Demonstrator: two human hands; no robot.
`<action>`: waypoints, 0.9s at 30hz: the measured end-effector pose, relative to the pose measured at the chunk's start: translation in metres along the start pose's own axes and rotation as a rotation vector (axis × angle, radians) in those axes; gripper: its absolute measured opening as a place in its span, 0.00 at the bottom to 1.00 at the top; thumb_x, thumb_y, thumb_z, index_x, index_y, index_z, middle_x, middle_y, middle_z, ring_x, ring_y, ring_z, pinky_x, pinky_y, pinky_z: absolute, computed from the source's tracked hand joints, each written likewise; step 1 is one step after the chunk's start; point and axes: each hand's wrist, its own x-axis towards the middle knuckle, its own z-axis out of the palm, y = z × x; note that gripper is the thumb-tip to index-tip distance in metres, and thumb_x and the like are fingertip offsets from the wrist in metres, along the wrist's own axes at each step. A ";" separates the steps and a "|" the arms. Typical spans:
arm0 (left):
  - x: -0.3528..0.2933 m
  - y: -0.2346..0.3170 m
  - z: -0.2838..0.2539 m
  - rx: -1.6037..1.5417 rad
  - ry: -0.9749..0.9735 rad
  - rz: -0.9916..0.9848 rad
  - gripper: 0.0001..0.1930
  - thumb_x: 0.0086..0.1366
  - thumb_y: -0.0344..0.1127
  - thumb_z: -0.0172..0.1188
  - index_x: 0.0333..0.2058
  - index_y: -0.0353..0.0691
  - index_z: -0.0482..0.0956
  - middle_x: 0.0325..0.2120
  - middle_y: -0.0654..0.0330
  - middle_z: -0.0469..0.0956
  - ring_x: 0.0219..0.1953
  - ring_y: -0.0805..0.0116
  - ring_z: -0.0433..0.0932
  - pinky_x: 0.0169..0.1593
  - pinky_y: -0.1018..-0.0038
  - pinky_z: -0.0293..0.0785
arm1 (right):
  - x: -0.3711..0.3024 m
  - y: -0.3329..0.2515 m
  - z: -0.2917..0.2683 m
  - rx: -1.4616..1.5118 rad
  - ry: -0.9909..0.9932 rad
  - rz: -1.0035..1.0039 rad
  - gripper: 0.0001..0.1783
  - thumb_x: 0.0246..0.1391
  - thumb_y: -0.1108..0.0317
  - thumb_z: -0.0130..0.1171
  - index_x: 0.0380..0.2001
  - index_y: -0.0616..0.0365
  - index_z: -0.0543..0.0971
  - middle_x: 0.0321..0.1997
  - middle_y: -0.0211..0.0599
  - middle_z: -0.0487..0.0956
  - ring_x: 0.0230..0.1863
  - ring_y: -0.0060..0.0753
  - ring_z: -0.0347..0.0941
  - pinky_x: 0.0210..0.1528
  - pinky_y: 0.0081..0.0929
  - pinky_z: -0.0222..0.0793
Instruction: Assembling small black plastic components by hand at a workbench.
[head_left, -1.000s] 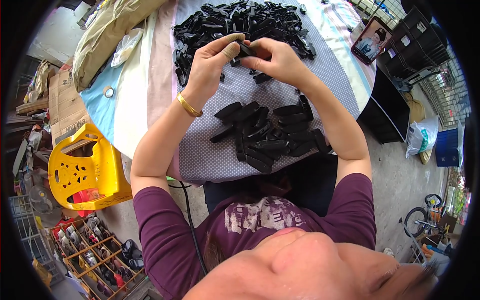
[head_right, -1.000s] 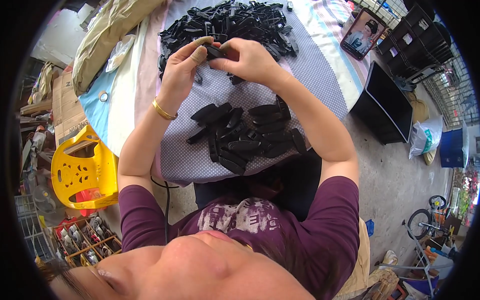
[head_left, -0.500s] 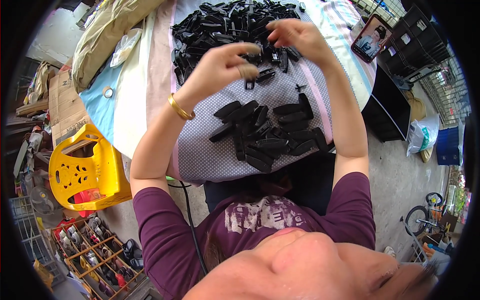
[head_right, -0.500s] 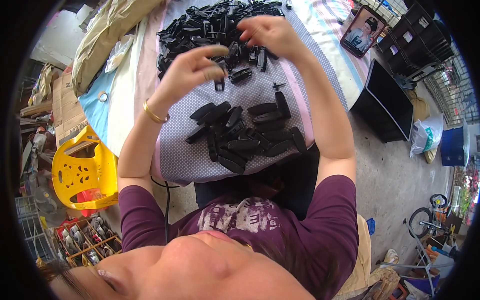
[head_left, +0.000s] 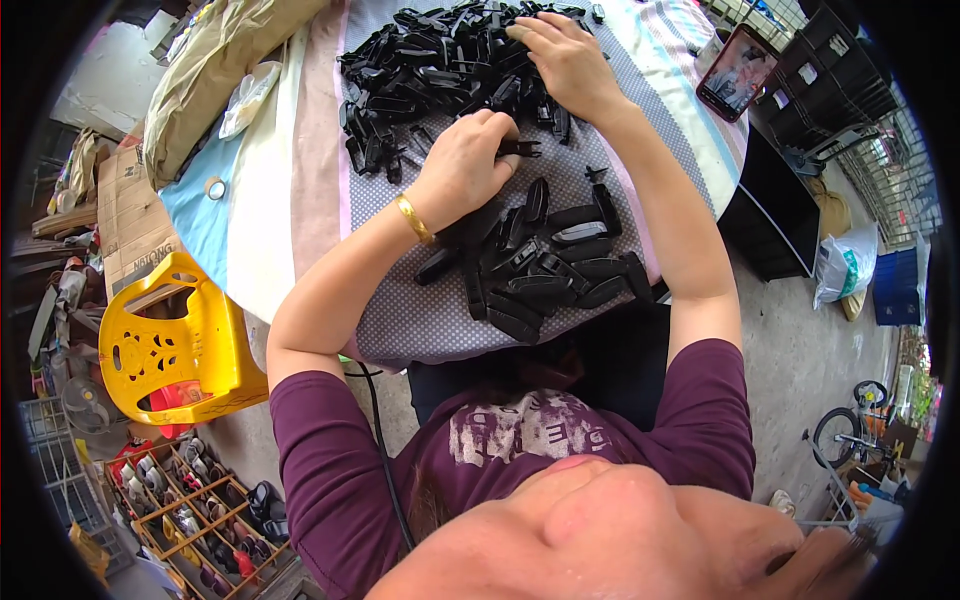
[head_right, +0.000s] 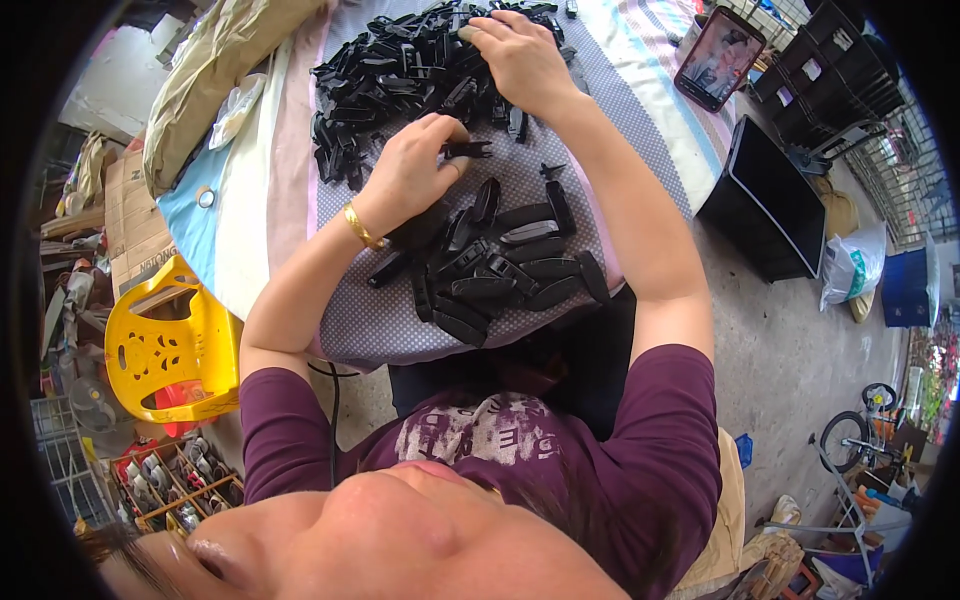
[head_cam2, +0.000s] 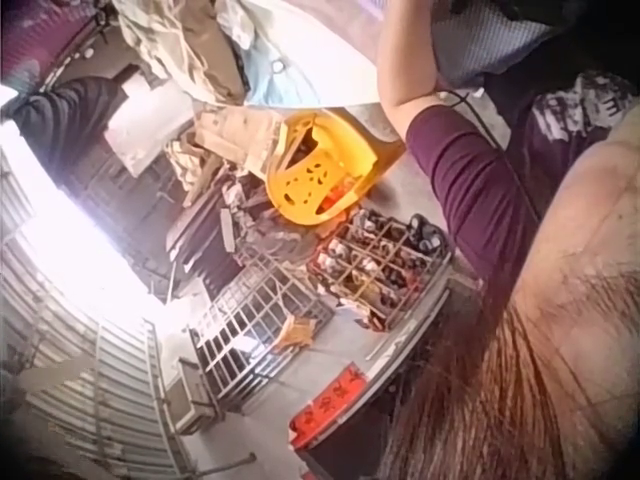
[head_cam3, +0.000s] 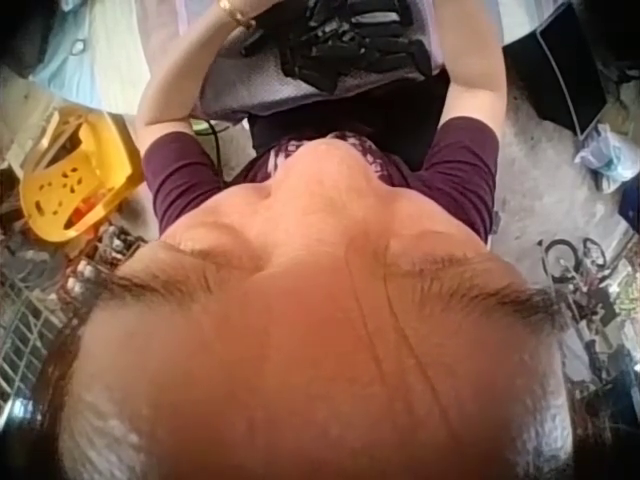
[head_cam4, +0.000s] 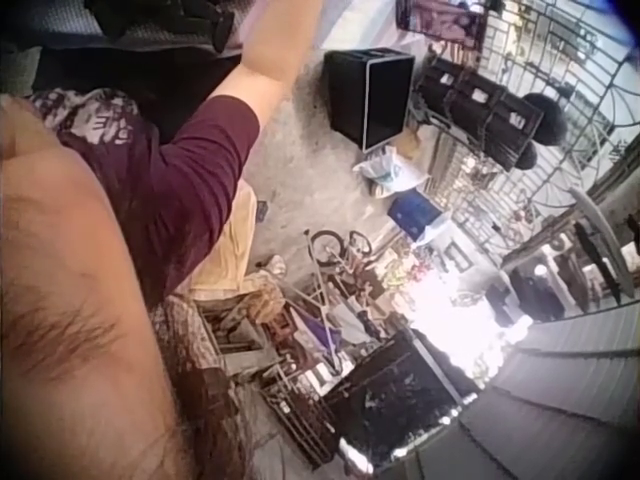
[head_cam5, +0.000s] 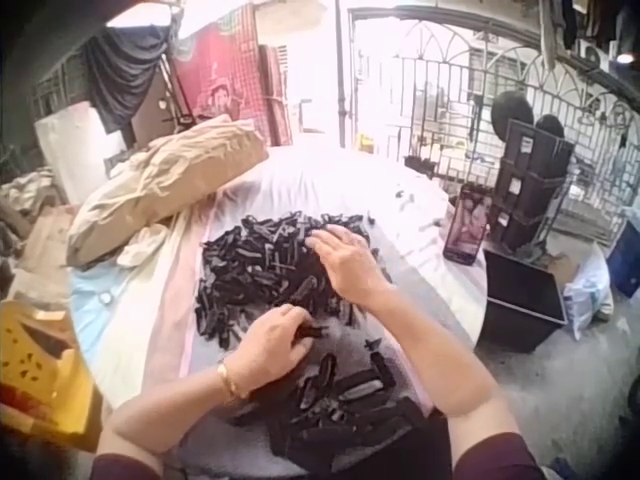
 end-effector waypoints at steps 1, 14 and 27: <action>-0.001 0.004 -0.004 0.001 0.000 0.000 0.12 0.49 0.32 0.61 0.34 0.37 0.75 0.29 0.55 0.71 0.32 0.57 0.73 0.39 0.69 0.70 | -0.001 -0.004 0.002 -0.107 -0.053 -0.010 0.18 0.52 0.69 0.49 0.48 0.50 0.72 0.51 0.30 0.72 0.55 0.36 0.64 0.54 0.38 0.60; -0.001 -0.008 -0.011 -0.142 -0.174 0.094 0.15 0.46 0.28 0.63 0.36 0.38 0.78 0.25 0.58 0.71 0.28 0.63 0.71 0.35 0.74 0.69 | -0.001 -0.017 0.004 -0.166 -0.203 0.189 0.12 0.44 0.68 0.57 0.36 0.47 0.77 0.39 0.31 0.75 0.43 0.35 0.72 0.46 0.36 0.64; 0.008 -0.030 -0.008 -1.265 0.151 -0.468 0.15 0.59 0.30 0.58 0.46 0.36 0.73 0.34 0.63 0.76 0.35 0.77 0.74 0.39 0.78 0.76 | 0.010 -0.043 -0.023 0.369 0.232 0.163 0.11 0.40 0.70 0.65 0.30 0.61 0.78 0.36 0.41 0.78 0.37 0.39 0.76 0.39 0.28 0.72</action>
